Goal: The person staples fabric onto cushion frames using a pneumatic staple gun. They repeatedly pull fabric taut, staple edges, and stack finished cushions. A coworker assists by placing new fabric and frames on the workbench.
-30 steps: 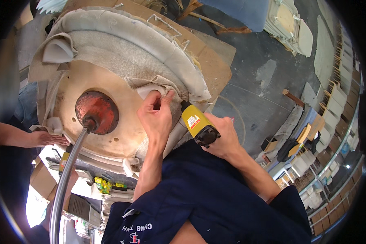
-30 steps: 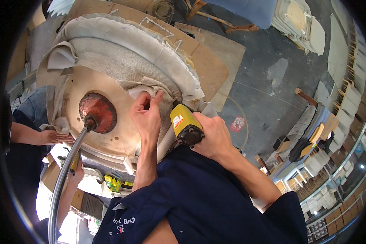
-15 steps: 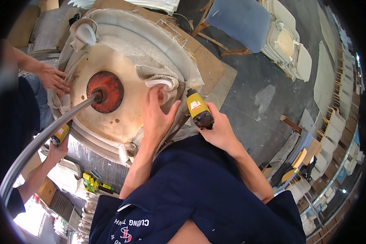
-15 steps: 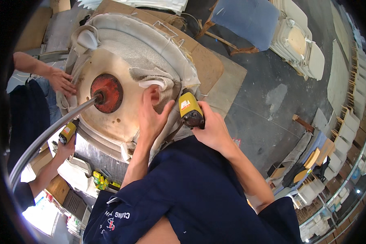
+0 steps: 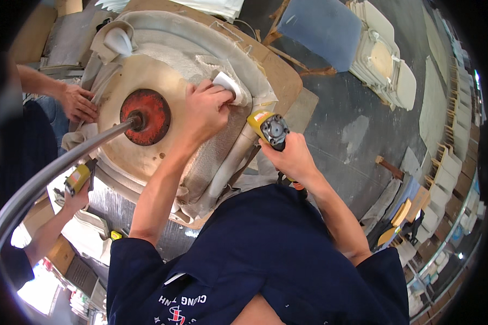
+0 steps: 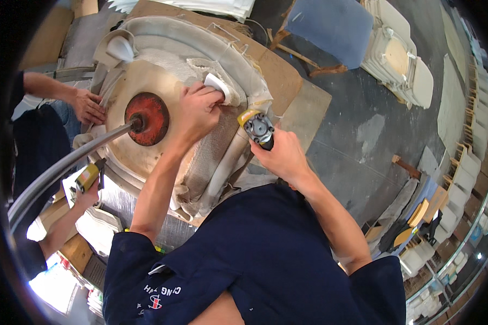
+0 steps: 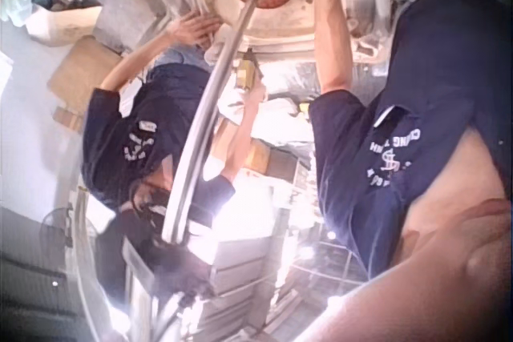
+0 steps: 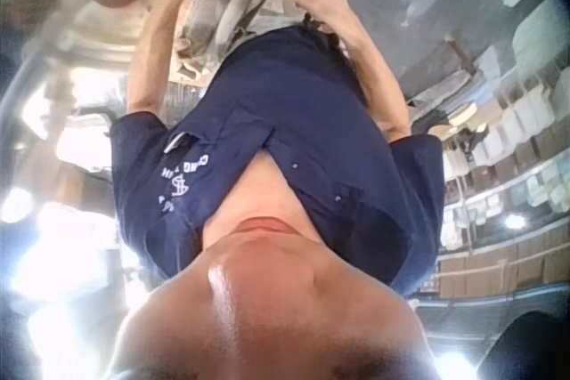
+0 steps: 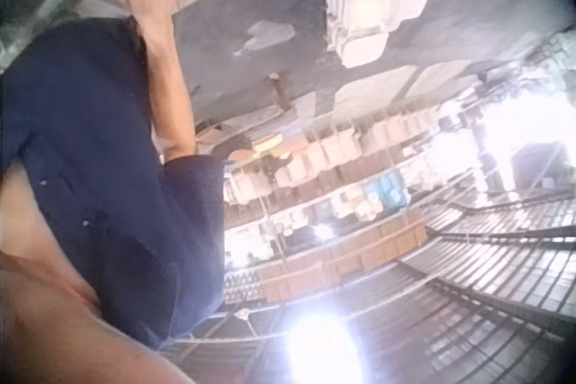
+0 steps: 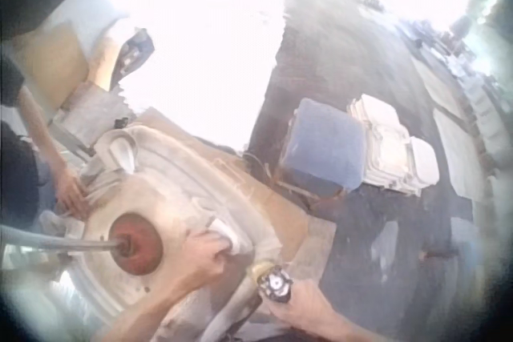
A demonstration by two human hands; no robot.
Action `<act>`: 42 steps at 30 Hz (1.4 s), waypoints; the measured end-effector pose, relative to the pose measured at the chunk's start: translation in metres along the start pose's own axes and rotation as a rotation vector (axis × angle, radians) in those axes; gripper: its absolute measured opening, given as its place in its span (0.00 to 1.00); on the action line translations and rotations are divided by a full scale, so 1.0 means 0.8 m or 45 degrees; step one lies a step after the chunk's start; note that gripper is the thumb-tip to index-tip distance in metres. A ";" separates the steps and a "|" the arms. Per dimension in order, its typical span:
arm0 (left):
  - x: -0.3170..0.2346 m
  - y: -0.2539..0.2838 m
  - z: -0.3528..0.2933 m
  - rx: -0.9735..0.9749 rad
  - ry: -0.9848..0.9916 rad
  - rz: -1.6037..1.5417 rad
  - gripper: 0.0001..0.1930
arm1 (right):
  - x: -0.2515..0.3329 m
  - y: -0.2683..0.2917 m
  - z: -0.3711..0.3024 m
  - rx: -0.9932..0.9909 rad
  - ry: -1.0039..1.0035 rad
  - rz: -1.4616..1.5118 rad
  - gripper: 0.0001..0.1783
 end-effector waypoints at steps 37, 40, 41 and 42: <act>0.048 0.003 0.077 0.561 0.053 0.115 0.11 | 0.067 -0.040 0.048 0.039 0.155 -0.354 0.21; 0.071 -0.010 0.053 0.434 0.143 -0.114 0.13 | 0.085 -0.033 0.052 0.149 0.243 -0.519 0.20; 0.096 -0.030 0.023 0.176 0.111 -0.552 0.11 | 0.099 -0.033 0.052 0.198 0.274 -0.564 0.20; 0.064 -0.016 0.010 0.072 0.089 -0.588 0.09 | 0.090 -0.024 0.057 0.147 0.320 -0.594 0.20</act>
Point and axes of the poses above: each hand's wrist, its own z-axis towards the middle knuckle, its own y-axis out of the back of the hand, x = y × z, the point moved 2 cm from there along z, towards the middle knuckle, and after that the axes turned 3 degrees about z, right-handed, at the moved point
